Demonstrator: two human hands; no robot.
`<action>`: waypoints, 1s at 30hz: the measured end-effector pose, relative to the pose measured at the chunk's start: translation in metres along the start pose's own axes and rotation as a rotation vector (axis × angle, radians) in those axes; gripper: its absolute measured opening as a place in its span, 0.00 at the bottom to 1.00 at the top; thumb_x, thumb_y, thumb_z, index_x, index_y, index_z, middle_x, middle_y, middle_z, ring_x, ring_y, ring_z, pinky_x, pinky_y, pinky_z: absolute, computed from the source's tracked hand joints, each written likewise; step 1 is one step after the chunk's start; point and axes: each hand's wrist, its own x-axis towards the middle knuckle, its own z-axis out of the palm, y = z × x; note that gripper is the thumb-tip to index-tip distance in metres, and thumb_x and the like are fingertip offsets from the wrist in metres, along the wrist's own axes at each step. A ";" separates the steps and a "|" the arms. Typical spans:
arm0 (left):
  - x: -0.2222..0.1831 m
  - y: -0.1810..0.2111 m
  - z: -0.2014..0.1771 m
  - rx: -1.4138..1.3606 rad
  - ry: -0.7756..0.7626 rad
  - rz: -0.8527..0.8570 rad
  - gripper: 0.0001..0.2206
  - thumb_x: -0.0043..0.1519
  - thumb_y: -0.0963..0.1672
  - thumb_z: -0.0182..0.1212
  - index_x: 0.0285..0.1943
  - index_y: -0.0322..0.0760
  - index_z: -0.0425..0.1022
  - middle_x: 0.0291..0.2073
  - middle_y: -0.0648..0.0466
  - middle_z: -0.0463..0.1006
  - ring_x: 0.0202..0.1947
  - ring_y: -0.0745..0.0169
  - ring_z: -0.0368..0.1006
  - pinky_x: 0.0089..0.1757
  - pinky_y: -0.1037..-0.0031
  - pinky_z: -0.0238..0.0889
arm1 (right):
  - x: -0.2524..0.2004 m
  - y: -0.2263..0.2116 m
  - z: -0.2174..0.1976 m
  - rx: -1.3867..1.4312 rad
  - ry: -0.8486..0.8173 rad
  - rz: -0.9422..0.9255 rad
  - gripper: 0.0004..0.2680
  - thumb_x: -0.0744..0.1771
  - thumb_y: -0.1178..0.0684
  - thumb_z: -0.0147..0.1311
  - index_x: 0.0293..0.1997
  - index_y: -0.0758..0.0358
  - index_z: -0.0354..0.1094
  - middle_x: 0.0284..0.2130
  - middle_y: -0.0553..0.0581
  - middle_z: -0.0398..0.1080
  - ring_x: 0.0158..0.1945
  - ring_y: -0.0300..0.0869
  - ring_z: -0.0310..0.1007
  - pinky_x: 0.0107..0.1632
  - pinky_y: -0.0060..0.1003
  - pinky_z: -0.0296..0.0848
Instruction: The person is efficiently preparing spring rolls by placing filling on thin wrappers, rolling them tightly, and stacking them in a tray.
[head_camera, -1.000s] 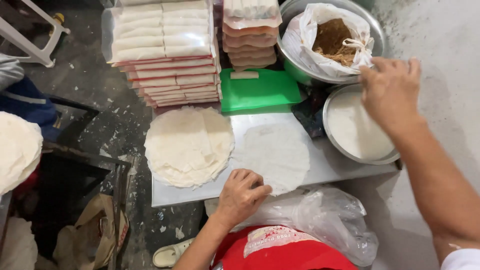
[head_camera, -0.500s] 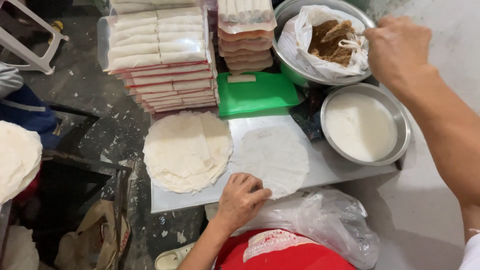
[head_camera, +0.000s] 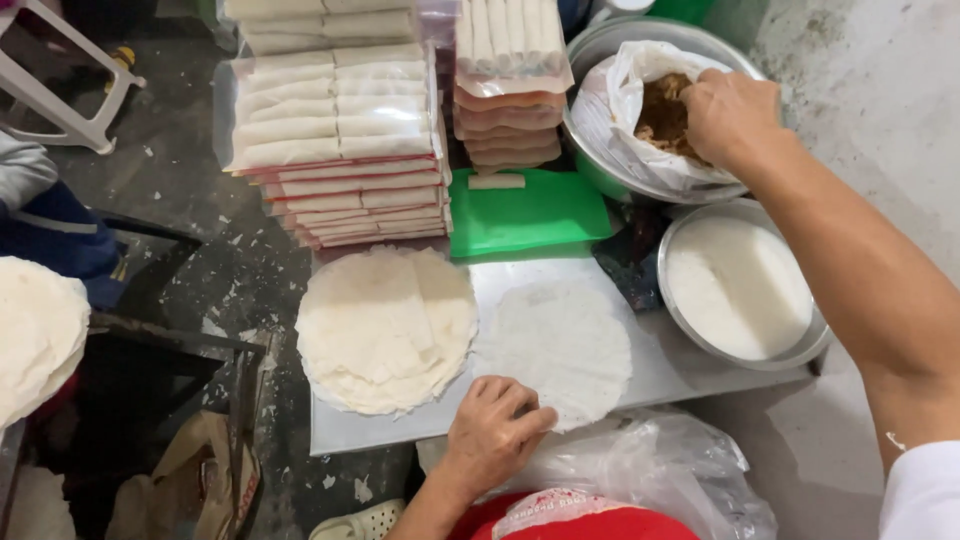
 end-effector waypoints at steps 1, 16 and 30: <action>0.001 0.000 -0.001 0.001 0.008 0.000 0.07 0.61 0.39 0.68 0.34 0.45 0.74 0.30 0.54 0.71 0.31 0.56 0.67 0.35 0.66 0.59 | 0.006 0.002 0.003 0.045 -0.015 -0.012 0.13 0.64 0.62 0.48 0.44 0.54 0.79 0.44 0.57 0.75 0.48 0.60 0.75 0.38 0.58 0.70; -0.001 0.003 -0.001 -0.022 -0.018 -0.026 0.06 0.61 0.39 0.66 0.37 0.45 0.74 0.33 0.55 0.71 0.32 0.54 0.66 0.36 0.65 0.59 | -0.065 0.039 -0.033 0.616 -0.047 0.154 0.12 0.69 0.57 0.51 0.55 0.58 0.80 0.41 0.63 0.78 0.41 0.54 0.69 0.41 0.54 0.67; -0.003 0.006 0.009 -0.020 0.009 -0.133 0.05 0.61 0.39 0.69 0.36 0.42 0.76 0.32 0.54 0.74 0.32 0.57 0.67 0.37 0.66 0.60 | -0.220 -0.012 -0.056 1.080 0.167 -0.040 0.15 0.72 0.67 0.47 0.64 0.62 0.74 0.33 0.51 0.69 0.23 0.31 0.46 0.25 0.28 0.45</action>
